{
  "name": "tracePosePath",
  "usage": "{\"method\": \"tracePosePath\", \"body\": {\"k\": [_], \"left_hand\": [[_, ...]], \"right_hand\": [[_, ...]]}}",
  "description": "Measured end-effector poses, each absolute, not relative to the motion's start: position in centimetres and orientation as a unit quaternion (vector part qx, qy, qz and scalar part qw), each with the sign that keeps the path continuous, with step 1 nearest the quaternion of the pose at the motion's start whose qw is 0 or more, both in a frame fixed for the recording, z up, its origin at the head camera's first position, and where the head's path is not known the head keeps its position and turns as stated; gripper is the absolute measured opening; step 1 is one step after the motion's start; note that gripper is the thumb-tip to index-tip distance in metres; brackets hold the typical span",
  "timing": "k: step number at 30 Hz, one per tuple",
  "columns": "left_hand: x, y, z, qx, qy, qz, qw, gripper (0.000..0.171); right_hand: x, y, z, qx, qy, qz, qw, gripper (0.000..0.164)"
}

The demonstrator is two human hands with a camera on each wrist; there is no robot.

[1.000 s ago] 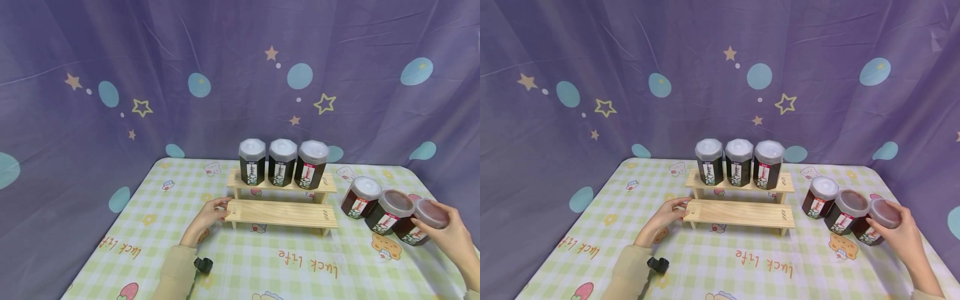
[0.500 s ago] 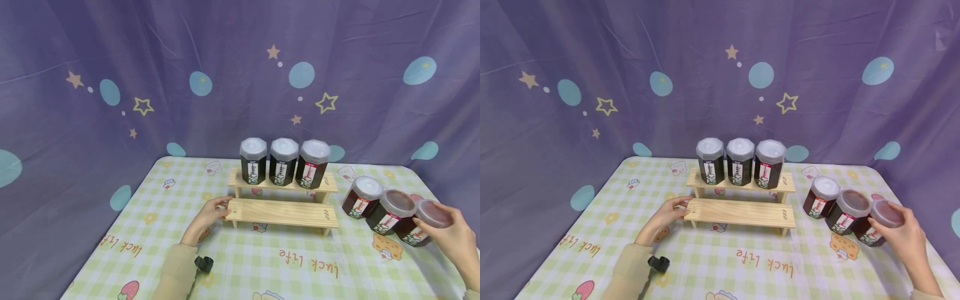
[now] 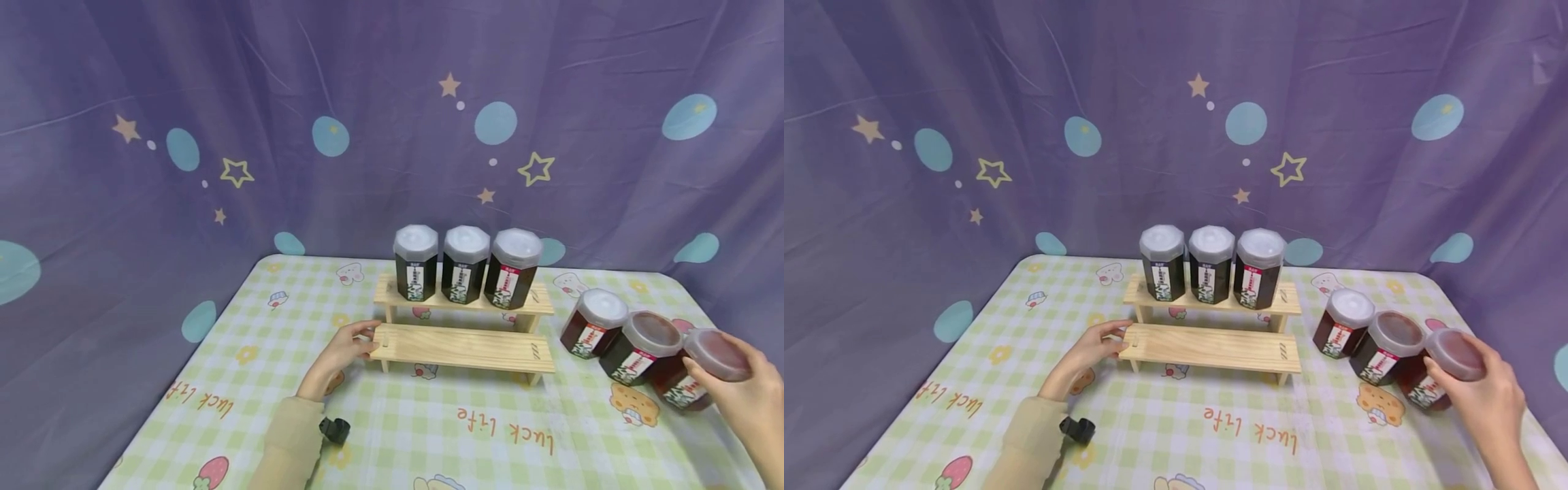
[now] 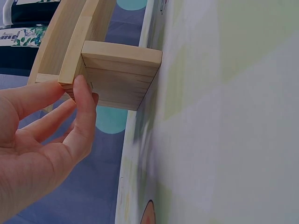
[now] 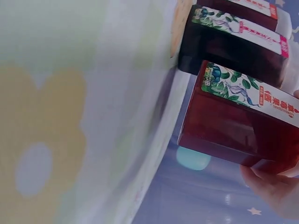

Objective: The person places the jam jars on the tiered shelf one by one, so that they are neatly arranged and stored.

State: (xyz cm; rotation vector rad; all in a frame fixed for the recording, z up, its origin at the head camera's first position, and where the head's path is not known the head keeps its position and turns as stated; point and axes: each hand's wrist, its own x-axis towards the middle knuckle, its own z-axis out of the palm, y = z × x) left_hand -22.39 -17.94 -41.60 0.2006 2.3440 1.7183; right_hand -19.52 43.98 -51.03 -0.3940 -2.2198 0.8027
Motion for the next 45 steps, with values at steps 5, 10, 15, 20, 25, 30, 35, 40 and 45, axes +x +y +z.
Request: {"method": "tracePosePath", "body": {"k": [5, 10, 15, 20, 25, 30, 35, 40, 45], "left_hand": [[-22.4, -17.9, -41.7, 0.066, 0.799, 0.586, 0.114, 0.046], [-23.3, -18.2, -43.1, 0.062, 0.803, 0.583, 0.111, 0.047], [-23.2, -18.2, -43.0, 0.06, 0.805, 0.58, 0.109, 0.047], [-23.2, -18.2, -42.9, 0.058, 0.803, 0.583, 0.11, 0.047], [-23.1, -18.2, -43.0, 0.059, 0.801, 0.585, 0.111, 0.047], [-23.2, -18.3, -43.1, 0.057, 0.805, 0.581, 0.108, 0.047], [-23.3, -18.3, -43.1, 0.051, 0.805, 0.581, 0.107, 0.047], [-23.3, -18.3, -43.2, 0.052, 0.804, 0.582, 0.107, 0.046], [-23.3, -18.3, -43.2, 0.051, 0.804, 0.583, 0.104, 0.046]], "right_hand": [[-19.3, 43.7, -51.3, -0.093, -0.828, 0.327, 0.445, 0.075], [-18.9, 43.5, -51.3, -0.062, -0.821, 0.337, 0.456, 0.078], [-17.0, 40.5, -48.4, -0.046, -0.819, 0.344, 0.457, 0.075], [-14.3, 35.0, -43.4, -0.054, -0.831, 0.339, 0.437, 0.068], [-13.2, 32.5, -41.4, -0.091, -0.857, 0.315, 0.398, 0.07], [-12.6, 30.7, -39.3, -0.101, -0.883, 0.297, 0.35, 0.073], [-12.8, 29.3, -38.5, -0.082, -0.885, 0.299, 0.349, 0.071], [-13.2, 28.2, -38.2, -0.079, -0.888, 0.307, 0.333, 0.071], [-13.6, 27.1, -37.8, -0.038, -0.889, 0.31, 0.334, 0.07]]}}
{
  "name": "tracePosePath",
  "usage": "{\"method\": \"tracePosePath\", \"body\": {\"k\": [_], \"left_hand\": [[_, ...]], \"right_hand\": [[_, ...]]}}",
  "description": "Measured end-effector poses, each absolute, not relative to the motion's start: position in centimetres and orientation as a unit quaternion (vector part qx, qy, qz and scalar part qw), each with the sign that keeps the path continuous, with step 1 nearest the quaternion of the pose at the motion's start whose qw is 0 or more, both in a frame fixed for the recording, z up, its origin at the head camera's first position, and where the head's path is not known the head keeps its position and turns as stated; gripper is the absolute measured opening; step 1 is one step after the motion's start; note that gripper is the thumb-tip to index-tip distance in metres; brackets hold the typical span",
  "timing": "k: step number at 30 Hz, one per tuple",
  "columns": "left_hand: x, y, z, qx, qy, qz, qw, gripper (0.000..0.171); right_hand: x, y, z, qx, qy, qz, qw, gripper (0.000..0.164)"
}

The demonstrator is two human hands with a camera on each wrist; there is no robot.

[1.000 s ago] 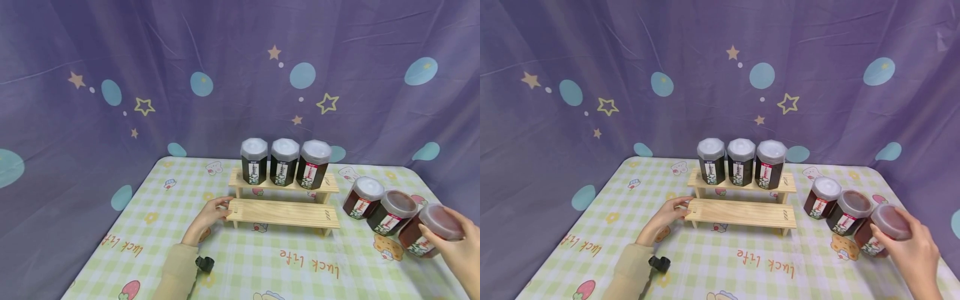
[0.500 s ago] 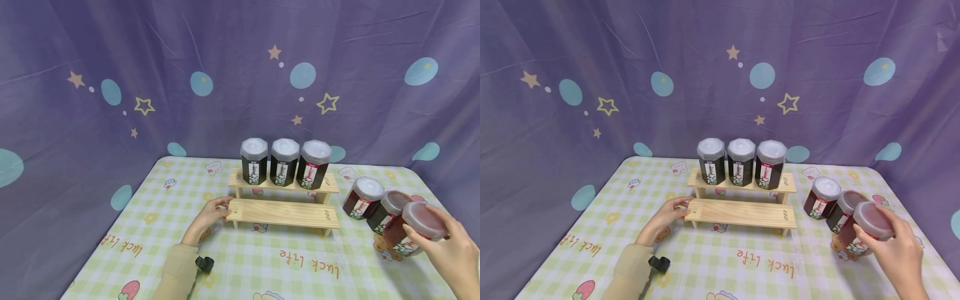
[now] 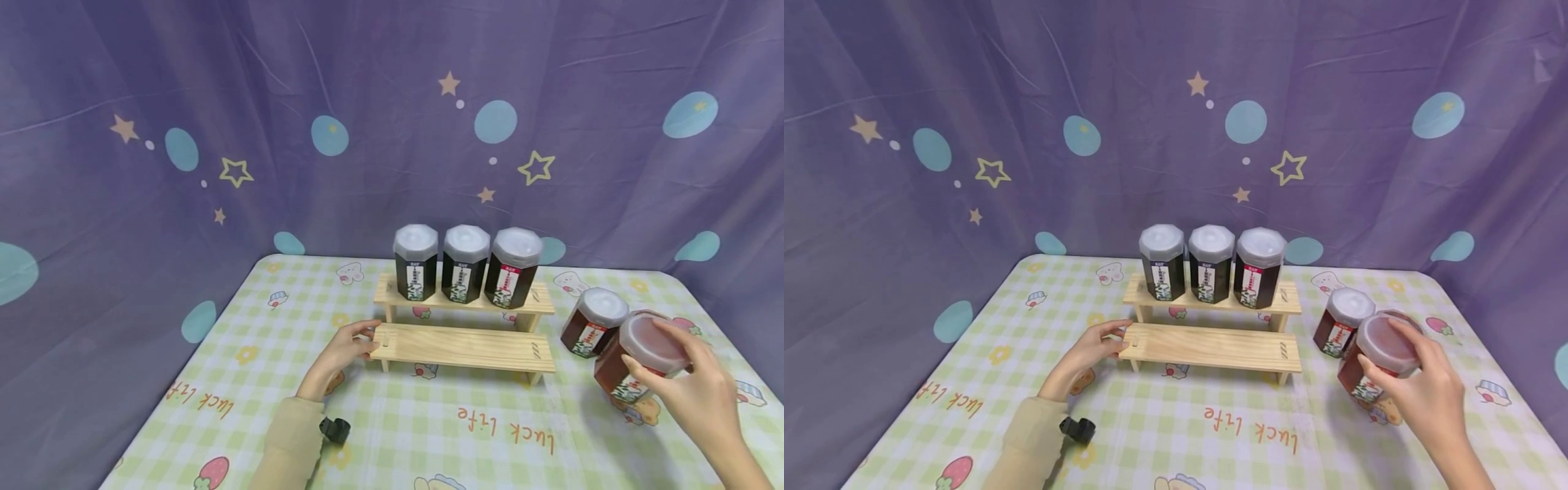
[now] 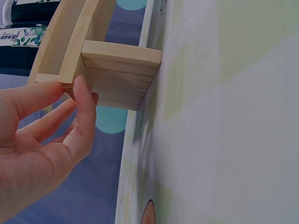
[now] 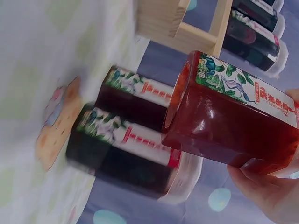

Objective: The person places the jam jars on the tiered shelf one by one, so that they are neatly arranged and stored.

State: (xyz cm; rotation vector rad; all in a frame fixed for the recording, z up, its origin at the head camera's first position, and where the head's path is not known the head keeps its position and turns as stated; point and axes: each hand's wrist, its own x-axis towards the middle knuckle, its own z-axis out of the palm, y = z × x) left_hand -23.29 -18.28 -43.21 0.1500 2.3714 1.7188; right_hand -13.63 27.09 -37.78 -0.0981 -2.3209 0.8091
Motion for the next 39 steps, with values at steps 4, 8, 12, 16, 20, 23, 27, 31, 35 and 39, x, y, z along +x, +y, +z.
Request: {"method": "tracePosePath", "body": {"k": [4, 8, 12, 16, 20, 23, 27, 31, 35, 39], "left_hand": [[-23.4, -18.3, -43.4, 0.055, 0.805, 0.581, 0.103, 0.046], [-23.4, -18.3, -43.4, 0.059, 0.804, 0.582, 0.103, 0.046], [-23.4, -18.3, -43.4, 0.065, 0.805, 0.581, 0.104, 0.046], [-23.3, -18.3, -43.4, 0.062, 0.806, 0.58, 0.105, 0.046], [-23.2, -18.3, -43.3, 0.058, 0.805, 0.581, 0.105, 0.046], [-23.2, -18.4, -43.4, 0.068, 0.799, 0.589, 0.102, 0.045], [-23.2, -18.6, -43.5, 0.1, 0.789, 0.599, 0.095, 0.045], [-23.2, -18.6, -43.4, 0.094, 0.793, 0.595, 0.095, 0.046], [-23.3, -18.3, -43.1, 0.067, 0.799, 0.588, 0.106, 0.047], [-22.5, -18.0, -41.7, 0.067, 0.799, 0.587, 0.112, 0.047]], "right_hand": [[-14.0, 26.1, -37.5, -0.01, -0.884, 0.324, 0.336, 0.069], [-14.4, 25.1, -37.2, 0.016, -0.878, 0.339, 0.337, 0.071], [-14.9, 24.2, -37.2, 0.045, -0.876, 0.34, 0.34, 0.071], [-17.4, 25.6, -40.8, 0.079, -0.865, 0.348, 0.354, 0.072], [-17.9, 24.4, -40.6, 0.101, -0.856, 0.359, 0.359, 0.072], [-16.3, 21.3, -37.2, 0.101, -0.858, 0.365, 0.348, 0.071], [-16.8, 20.2, -37.1, 0.129, -0.852, 0.362, 0.356, 0.07], [-17.3, 19.1, -37.0, 0.15, -0.851, 0.353, 0.359, 0.07], [-17.7, 17.9, -36.9, 0.162, -0.847, 0.356, 0.361, 0.069], [-18.1, 16.6, -36.8, 0.166, -0.843, 0.367, 0.356, 0.068]]}}
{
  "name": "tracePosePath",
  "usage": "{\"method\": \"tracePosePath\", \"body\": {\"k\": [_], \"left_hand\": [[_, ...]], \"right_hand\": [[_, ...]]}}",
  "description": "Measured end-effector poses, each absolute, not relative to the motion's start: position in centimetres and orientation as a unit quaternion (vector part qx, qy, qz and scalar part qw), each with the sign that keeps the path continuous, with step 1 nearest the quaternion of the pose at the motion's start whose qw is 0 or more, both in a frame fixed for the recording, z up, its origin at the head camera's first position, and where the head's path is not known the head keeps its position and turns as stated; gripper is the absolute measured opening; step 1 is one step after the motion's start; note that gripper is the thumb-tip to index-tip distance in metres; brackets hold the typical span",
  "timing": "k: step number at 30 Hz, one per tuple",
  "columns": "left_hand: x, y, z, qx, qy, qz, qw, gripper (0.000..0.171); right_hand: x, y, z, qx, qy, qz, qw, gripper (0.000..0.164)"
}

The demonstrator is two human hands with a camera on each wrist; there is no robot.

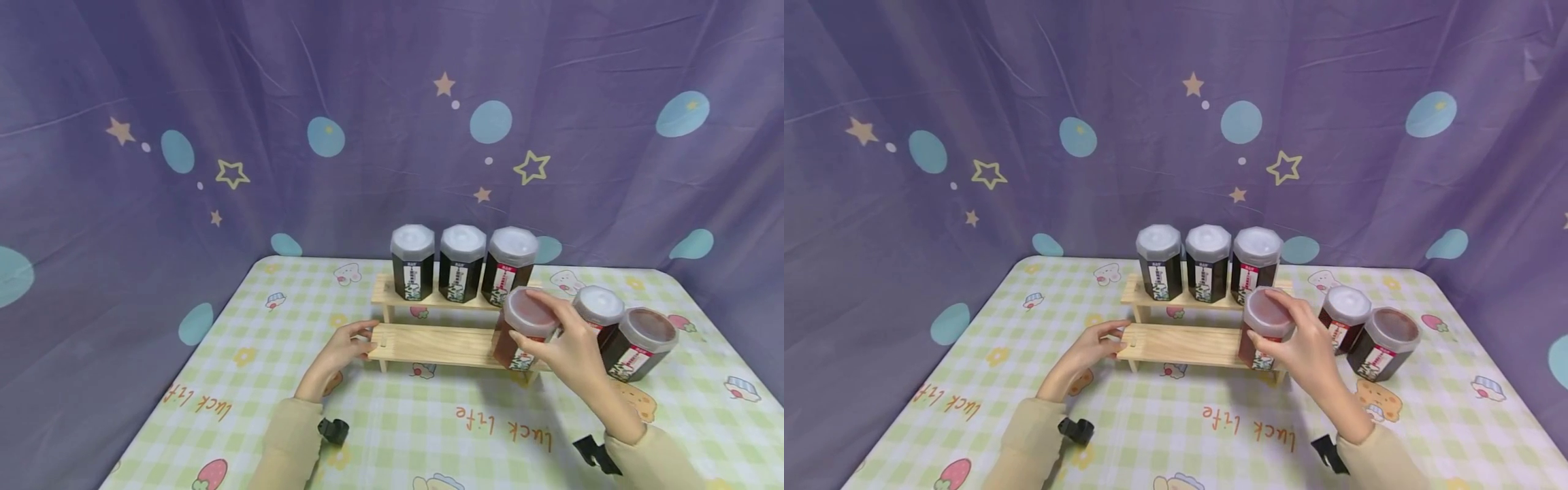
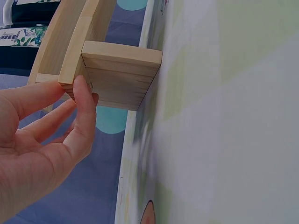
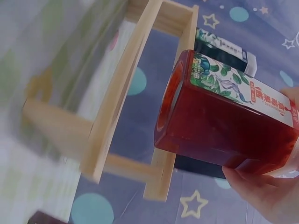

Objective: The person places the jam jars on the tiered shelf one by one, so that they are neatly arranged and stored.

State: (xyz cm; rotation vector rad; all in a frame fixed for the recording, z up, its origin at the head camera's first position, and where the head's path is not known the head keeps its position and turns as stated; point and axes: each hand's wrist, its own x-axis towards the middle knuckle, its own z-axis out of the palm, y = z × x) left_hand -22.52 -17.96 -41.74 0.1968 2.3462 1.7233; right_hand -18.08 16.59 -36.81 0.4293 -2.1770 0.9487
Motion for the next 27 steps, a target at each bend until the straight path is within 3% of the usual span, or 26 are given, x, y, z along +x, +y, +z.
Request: {"method": "tracePosePath", "body": {"k": [8, 27], "left_hand": [[-21.5, -17.5, -40.1, 0.064, 0.804, 0.581, 0.111, 0.045], [-22.3, -17.8, -41.4, 0.068, 0.801, 0.584, 0.11, 0.046]], "right_hand": [[-18.7, 14.3, -36.7, 0.174, -0.844, 0.384, 0.331, 0.066], [-19.7, 9.4, -37.0, 0.187, -0.834, 0.418, 0.307, 0.064]]}}
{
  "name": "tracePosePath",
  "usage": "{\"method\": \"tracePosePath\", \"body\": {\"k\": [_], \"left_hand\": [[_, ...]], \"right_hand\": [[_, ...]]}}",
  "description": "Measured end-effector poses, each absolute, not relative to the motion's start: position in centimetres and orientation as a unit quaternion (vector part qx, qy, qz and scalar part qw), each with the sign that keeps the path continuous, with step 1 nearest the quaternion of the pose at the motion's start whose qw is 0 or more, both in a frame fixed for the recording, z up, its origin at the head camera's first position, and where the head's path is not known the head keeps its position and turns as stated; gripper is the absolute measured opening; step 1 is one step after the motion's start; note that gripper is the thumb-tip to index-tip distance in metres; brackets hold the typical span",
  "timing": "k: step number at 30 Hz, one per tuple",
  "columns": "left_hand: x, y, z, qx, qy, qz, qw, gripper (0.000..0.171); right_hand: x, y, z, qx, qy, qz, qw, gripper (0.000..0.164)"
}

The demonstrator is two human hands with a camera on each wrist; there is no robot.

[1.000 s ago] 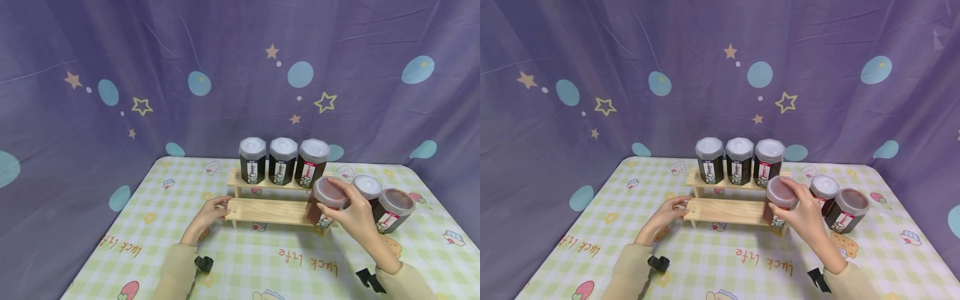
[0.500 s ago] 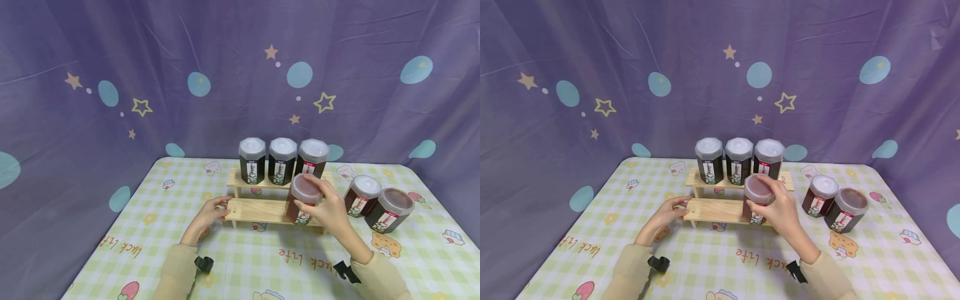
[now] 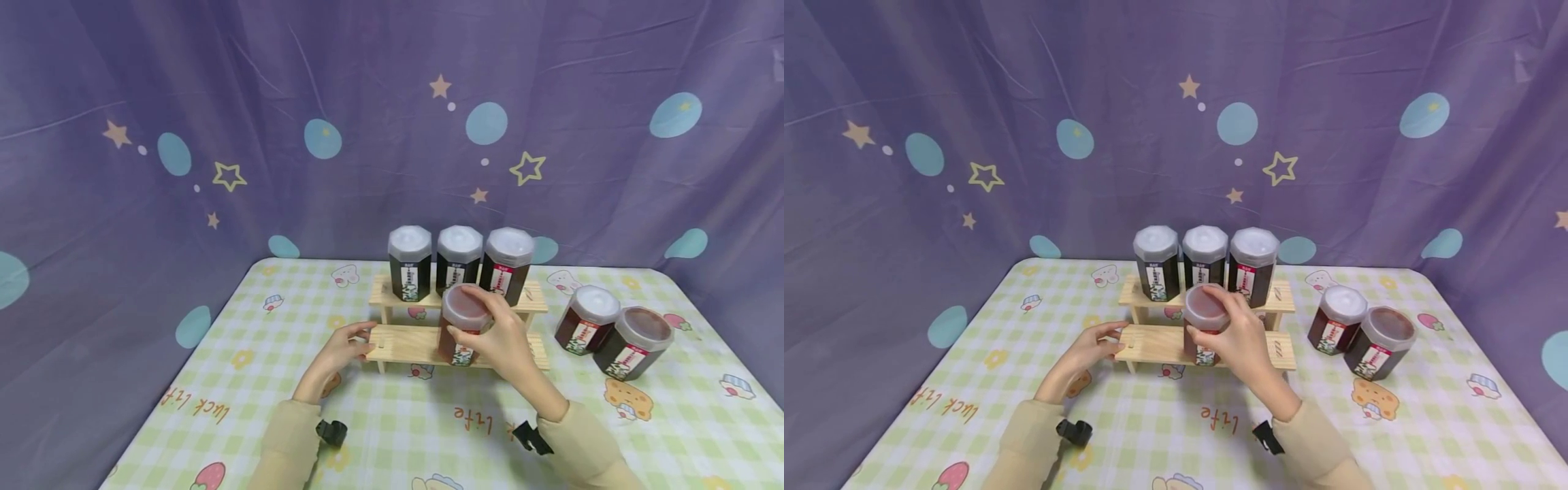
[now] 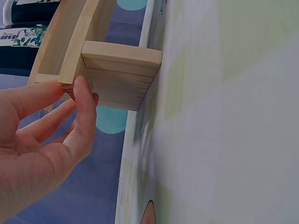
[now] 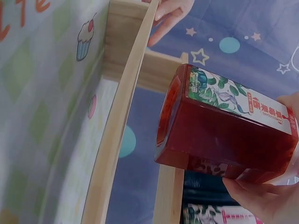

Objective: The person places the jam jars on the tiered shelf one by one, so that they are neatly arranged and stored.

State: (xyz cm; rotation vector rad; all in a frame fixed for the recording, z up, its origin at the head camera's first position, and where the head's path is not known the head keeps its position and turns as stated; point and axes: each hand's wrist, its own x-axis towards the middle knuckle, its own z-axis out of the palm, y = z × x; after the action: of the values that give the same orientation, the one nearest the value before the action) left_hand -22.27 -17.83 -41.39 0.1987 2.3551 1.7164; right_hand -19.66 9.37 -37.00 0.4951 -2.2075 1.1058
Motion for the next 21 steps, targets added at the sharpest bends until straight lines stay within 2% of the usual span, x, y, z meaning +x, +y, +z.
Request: {"method": "tracePosePath", "body": {"k": [7, 21], "left_hand": [[-23.2, -18.2, -43.0, 0.066, 0.805, 0.58, 0.106, 0.046], [-23.0, -18.2, -42.7, 0.067, 0.799, 0.587, 0.11, 0.046]], "right_hand": [[-20.1, 7.7, -37.1, 0.201, -0.832, 0.424, 0.296, 0.062], [-21.0, 4.5, -37.1, 0.222, -0.828, 0.417, 0.301, 0.063]]}}
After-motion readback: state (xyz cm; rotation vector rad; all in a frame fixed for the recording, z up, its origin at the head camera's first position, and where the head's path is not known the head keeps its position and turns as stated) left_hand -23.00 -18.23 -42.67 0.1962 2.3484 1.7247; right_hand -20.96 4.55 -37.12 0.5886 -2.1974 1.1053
